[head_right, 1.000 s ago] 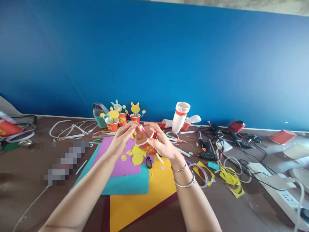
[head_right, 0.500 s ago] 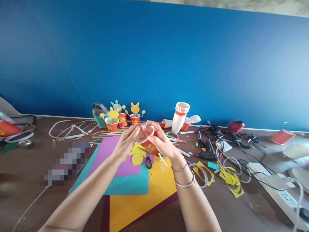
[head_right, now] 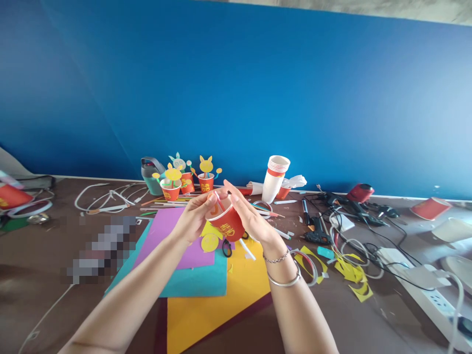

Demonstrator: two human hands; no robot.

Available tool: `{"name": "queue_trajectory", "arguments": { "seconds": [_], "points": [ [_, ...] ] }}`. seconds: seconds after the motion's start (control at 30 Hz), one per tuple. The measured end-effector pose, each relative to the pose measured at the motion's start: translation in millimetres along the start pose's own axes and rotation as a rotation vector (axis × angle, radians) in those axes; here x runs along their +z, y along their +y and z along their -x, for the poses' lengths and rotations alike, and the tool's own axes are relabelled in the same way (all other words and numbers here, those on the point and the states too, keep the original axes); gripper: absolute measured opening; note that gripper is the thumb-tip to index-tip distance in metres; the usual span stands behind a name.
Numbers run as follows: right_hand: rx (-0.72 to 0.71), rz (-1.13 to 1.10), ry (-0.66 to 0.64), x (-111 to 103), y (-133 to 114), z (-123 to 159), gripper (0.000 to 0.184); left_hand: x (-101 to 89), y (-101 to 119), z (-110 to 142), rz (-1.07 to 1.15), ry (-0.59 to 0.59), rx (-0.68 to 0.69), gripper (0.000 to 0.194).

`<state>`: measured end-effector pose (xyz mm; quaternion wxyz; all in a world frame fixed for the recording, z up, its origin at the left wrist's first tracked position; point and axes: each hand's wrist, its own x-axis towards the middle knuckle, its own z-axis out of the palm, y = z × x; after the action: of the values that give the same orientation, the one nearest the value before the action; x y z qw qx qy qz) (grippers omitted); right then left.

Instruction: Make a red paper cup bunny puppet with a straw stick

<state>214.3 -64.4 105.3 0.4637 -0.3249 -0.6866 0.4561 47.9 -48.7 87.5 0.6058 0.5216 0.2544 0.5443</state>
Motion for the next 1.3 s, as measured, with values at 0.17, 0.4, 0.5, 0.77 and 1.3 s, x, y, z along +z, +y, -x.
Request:
{"name": "queue_trajectory", "arguments": {
  "seconds": [0.17,0.4,0.5,0.77,1.3],
  "points": [
    [-0.071,-0.019,0.165,0,4,-7,0.025,-6.5,15,0,-0.233,-0.069,0.076,0.043],
    [-0.032,-0.034,0.134,-1,9,-10,0.018,-14.6,26,-2,-0.41,-0.353,0.076,0.032],
    [-0.058,0.039,0.119,2,7,-10,0.016,-17.5,28,-4,-0.447,-0.396,0.089,0.031],
    [-0.171,0.034,0.225,16,5,-9,0.014,-12.3,37,2,-0.515,-0.298,0.172,0.026],
    [-0.015,-0.027,-0.175,6,17,-5,0.077,-14.8,33,6,-0.229,0.009,0.129,0.049]
  ]
}}
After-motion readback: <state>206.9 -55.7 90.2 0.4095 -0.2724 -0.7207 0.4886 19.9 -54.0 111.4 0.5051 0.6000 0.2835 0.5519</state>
